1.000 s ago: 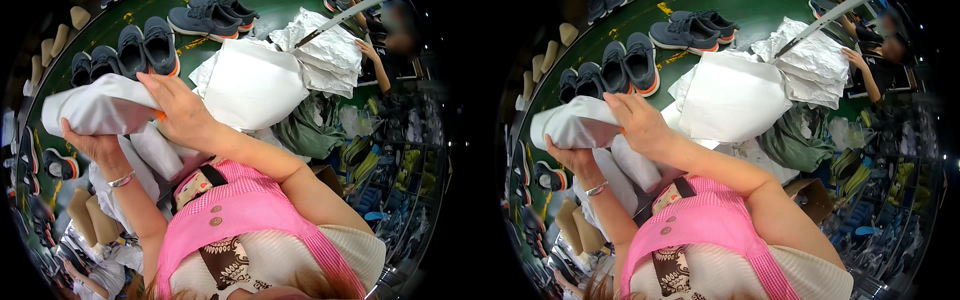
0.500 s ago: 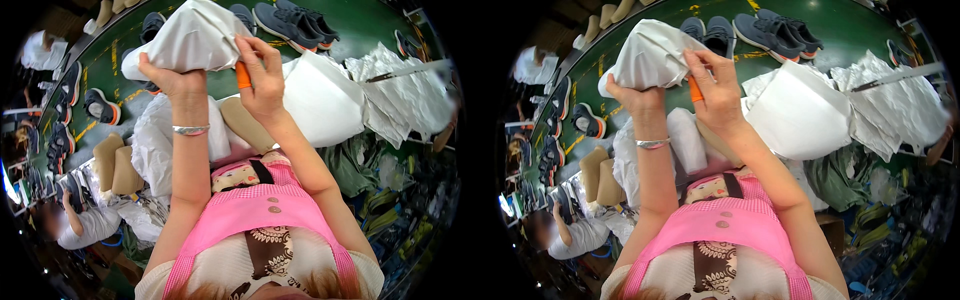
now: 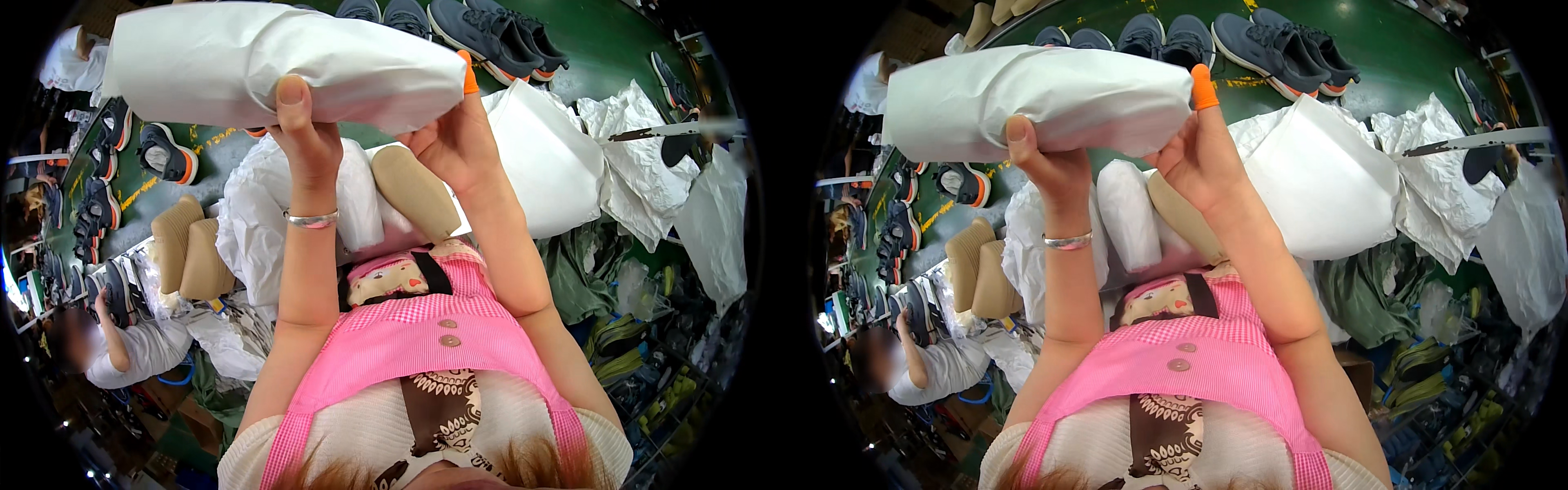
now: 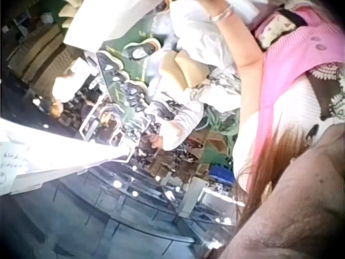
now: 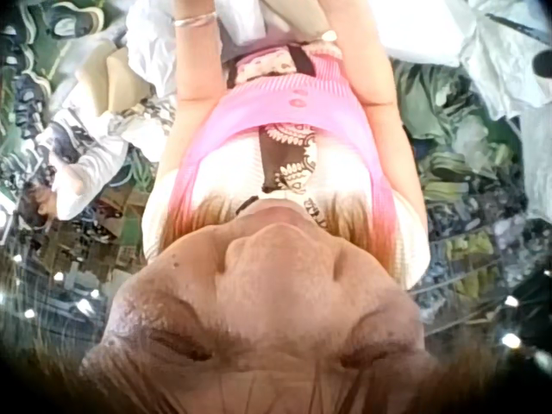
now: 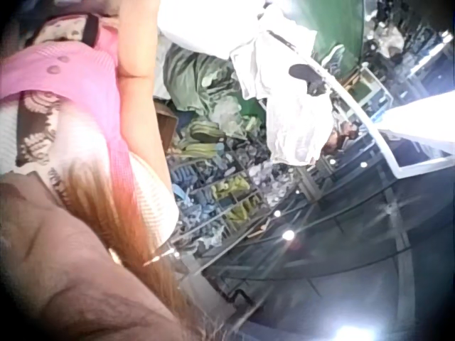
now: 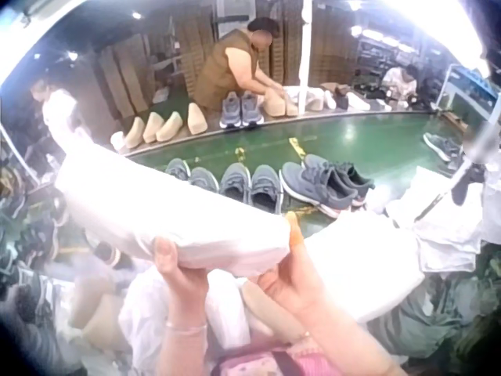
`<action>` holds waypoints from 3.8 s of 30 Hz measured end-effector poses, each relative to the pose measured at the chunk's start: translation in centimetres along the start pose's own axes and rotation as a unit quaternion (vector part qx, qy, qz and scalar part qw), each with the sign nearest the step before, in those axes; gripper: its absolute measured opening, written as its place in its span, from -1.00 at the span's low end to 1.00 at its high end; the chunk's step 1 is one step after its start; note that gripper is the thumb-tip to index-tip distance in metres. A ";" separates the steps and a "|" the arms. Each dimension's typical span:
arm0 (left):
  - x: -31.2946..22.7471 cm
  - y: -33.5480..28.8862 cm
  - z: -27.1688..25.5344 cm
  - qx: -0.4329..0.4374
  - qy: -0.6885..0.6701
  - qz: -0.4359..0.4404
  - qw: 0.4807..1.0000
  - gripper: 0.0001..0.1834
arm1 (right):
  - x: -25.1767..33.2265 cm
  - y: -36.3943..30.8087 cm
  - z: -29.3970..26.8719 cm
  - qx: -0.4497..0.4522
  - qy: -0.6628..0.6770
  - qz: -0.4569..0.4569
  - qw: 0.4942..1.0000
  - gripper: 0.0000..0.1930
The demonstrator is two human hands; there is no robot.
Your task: The person repeatedly inserts white tissue paper into a series of gray sneakers with orange soles on a green factory table. The person folds the paper, places it inside each shoe, and moves to the next shoe in sequence.
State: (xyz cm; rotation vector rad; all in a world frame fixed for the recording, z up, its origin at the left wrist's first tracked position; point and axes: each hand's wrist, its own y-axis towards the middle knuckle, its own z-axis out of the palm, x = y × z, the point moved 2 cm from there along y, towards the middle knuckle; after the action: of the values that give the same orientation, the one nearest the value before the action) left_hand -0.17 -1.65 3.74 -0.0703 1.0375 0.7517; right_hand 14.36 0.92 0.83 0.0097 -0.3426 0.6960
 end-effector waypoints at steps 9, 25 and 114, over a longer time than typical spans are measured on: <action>1.1 2.5 -1.7 0.070 -0.227 -0.165 0.957 -0.26 | -2.9 -0.4 1.1 0.047 0.105 -0.016 0.993 -0.44; 5.2 -1.1 -4.3 -0.031 -0.270 -0.211 0.939 -0.38 | -1.8 -0.3 -3.4 -0.104 -0.366 -0.130 0.916 -0.56; 8.9 23.2 -38.5 0.192 0.677 -0.003 0.711 -0.67 | -26.1 34.8 -4.5 0.130 -0.910 -0.167 0.357 -0.45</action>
State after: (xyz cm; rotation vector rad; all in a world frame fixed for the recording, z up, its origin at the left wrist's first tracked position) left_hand -40.33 5.41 -17.08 -0.2951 2.5958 0.3601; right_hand -24.85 11.93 -15.17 1.2595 -2.3517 -0.0427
